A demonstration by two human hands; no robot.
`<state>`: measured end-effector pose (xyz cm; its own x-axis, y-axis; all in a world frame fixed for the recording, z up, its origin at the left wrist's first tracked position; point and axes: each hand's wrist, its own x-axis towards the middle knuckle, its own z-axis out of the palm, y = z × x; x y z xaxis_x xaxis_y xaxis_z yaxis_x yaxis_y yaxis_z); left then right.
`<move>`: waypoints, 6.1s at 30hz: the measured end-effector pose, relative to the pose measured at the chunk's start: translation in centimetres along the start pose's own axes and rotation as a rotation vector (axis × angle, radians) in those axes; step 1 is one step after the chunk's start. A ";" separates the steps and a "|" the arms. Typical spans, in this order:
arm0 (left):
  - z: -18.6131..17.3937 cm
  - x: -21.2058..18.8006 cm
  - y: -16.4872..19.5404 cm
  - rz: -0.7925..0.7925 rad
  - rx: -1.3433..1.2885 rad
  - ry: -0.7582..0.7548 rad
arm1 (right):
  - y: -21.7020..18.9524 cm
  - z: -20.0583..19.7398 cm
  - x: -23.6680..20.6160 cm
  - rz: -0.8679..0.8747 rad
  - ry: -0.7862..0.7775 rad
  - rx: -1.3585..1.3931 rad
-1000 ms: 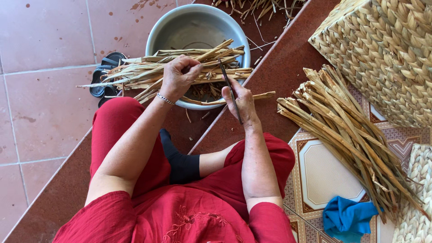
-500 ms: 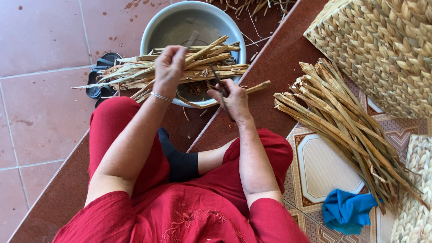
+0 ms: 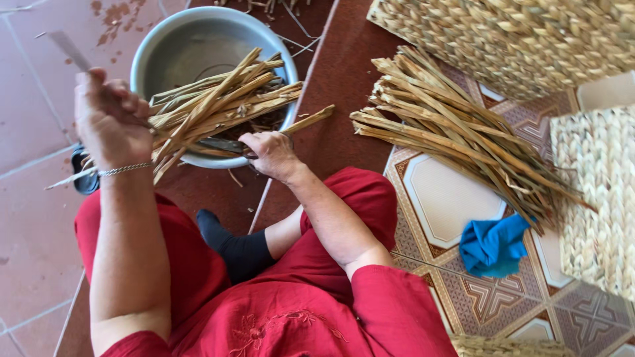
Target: The person sits on a tiled floor and uses shears to trim and split dried plant fibers. They repeatedly pick up fibers from a metal basin, trim ends, and place the processed pieces into a pile on the floor.
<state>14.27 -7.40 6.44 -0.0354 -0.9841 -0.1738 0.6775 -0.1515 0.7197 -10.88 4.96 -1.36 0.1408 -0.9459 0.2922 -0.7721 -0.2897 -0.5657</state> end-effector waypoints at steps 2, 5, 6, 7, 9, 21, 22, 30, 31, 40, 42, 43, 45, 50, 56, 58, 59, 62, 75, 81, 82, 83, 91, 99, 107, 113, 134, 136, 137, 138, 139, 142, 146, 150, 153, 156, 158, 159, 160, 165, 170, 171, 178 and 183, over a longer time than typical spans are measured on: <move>-0.7 0.2 0.1 0.038 0.041 0.005 | -0.2 -0.9 0.3 0.054 0.082 0.105; -1.5 0.6 -0.1 0.108 0.194 0.051 | -0.5 -4.2 1.5 0.174 0.237 0.469; -1.9 0.7 -0.2 0.103 0.178 0.046 | -0.3 -5.8 1.9 0.217 0.307 0.656; -2.2 0.8 -0.3 0.098 0.162 0.042 | 0.1 -7.5 2.2 0.257 0.379 0.842; -2.8 1.2 -0.3 0.058 0.123 0.029 | 1.3 -11.2 2.4 0.303 0.637 0.968; -1.4 1.5 -4.6 -0.164 0.197 -0.027 | 19.6 -25.8 -15.0 0.410 1.583 1.478; -1.1 1.3 -5.0 -0.182 0.221 -0.022 | 20.5 -25.3 -15.6 0.457 1.631 1.455; 0.2 1.3 -7.0 -0.219 0.489 -0.012 | 19.4 -24.7 -16.9 0.948 1.522 0.825; 0.2 1.4 -7.3 -0.215 0.540 -0.027 | 19.2 -25.0 -17.0 0.942 1.473 0.715; 0.7 1.6 -11.6 0.184 1.647 -0.292 | 17.8 -26.7 -17.4 0.844 1.330 0.472; 1.1 1.1 -12.6 0.142 1.857 -0.324 | 16.1 -25.6 -15.2 0.771 1.287 0.551; 1.5 0.8 -13.1 0.088 1.919 -0.353 | 15.0 -25.2 -13.7 0.733 1.272 0.586; 2.0 0.2 -13.6 0.237 2.052 -0.393 | 12.5 -24.0 -10.7 0.785 1.180 0.649; 2.7 0.2 -13.4 0.347 1.892 -0.255 | 6.6 -19.4 -3.8 0.670 0.852 0.783; 2.0 1.6 -12.7 0.305 1.994 -0.209 | 4.3 -12.1 -0.5 0.823 0.533 1.075; 1.8 1.5 -12.5 0.327 2.027 -0.227 | 4.8 -9.9 -0.6 0.838 0.465 1.105; 1.7 1.3 -12.4 0.335 1.942 -0.229 | 5.2 -9.0 -0.8 0.861 0.445 1.097; 2.5 0.5 -12.6 0.284 1.680 -0.312 | 6.7 -8.1 -1.0 0.803 0.458 1.136; 4.1 -5.4 -11.5 -0.063 1.481 -0.731 | 4.1 -9.4 -0.2 0.552 0.515 1.050; 7.2 -6.9 -12.1 0.164 1.092 -0.637 | 2.2 -9.5 0.1 0.530 0.398 1.156; 7.4 -7.1 -12.1 0.252 1.066 -0.599 | 1.8 -9.3 0.1 0.522 0.379 1.180; 7.6 -7.1 -12.1 0.228 1.039 -0.579 | 1.5 -9.2 0.1 0.514 0.359 1.203; 6.5 -6.8 -13.0 -0.155 0.766 -0.430 | 0.0 -9.1 0.1 0.483 0.310 1.235; 6.6 -6.6 -13.1 -0.042 0.612 -0.483 | -0.3 -7.9 -0.1 0.492 0.325 1.116; 7.3 -5.6 -10.9 -0.153 0.635 -0.297 | -2.4 -7.4 -0.3 0.291 0.111 0.540; 6.3 -5.0 -11.5 -0.045 0.670 -0.293 | -3.6 -7.8 0.0 0.190 0.104 0.093; 5.4 -4.6 -12.2 -0.079 0.628 -0.287 | -2.4 -5.7 -0.4 0.084 0.187 -0.073; 5.3 -4.7 -12.4 -0.077 0.619 -0.325 | -2.8 -6.0 -0.3 0.068 0.194 -0.078; 5.2 -4.7 -12.5 -0.073 0.623 -0.327 | -2.9 -6.0 -0.3 0.088 0.179 -0.058; 5.1 -4.7 -12.6 -0.069 0.625 -0.330 | -2.9 -6.0 -0.4 0.109 0.164 -0.040; 5.1 -4.7 -12.7 -0.064 0.626 -0.333 | -2.8 -6.0 -0.4 0.122 0.156 -0.027; 5.1 -4.7 -12.8 -0.082 0.620 -0.313 | -2.6 -5.6 -0.4 0.167 0.126 0.006; 5.0 -4.6 -12.8 -0.136 0.573 -0.308 | -2.2 -5.2 -0.3 0.233 0.089 -0.039; 4.6 -4.3 -13.0 -0.133 0.596 -0.289 | -2.2 -5.2 -0.3 0.172 0.140 -0.006; 4.1 -4.3 -13.4 -0.112 0.670 -0.360 | -1.8 -5.1 -0.3 0.039 0.262 0.067; 3.9 -4.5 -13.9 -0.141 0.712 -0.408 | -0.5 -5.1 0.1 0.475 -0.014 0.223; 4.1 -4.4 -13.9 -0.128 0.678 -0.402 | 0.1 -5.2 -0.1 0.455 0.105 0.384; 4.2 -4.3 -13.8 -0.099 0.639 -0.390 | 0.3 -5.1 -0.1 0.440 0.163 0.465; 4.4 -4.2 -13.6 -0.070 0.602 -0.379 | 0.3 -5.1 -0.2 0.405 0.163 0.534; 4.9 -4.4 -12.4 -0.207 0.499 -0.348 | -0.8 -5.0 -0.2 0.528 0.239 0.921; 5.4 -5.3 -13.0 -0.308 0.462 -0.394 | -1.4 -6.2 0.1 0.601 0.299 1.051; 5.3 -5.4 -12.9 -0.337 0.534 -0.439 | -1.2 -6.5 0.0 0.612 0.316 1.052; 5.8 -5.7 -9.2 0.421 1.446 -0.690 | 0.9 -7.9 -0.3 0.565 0.477 1.134; 7.5 -3.0 -2.1 0.660 1.329 -0.484 | 2.8 -6.2 -0.6 0.664 0.526 1.206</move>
<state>7.41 -4.79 10.50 -0.4065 -0.8022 0.4374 -0.4345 0.5908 0.6798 -16.97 5.62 1.64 -0.4646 -0.8670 -0.1803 0.4048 -0.0268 -0.9140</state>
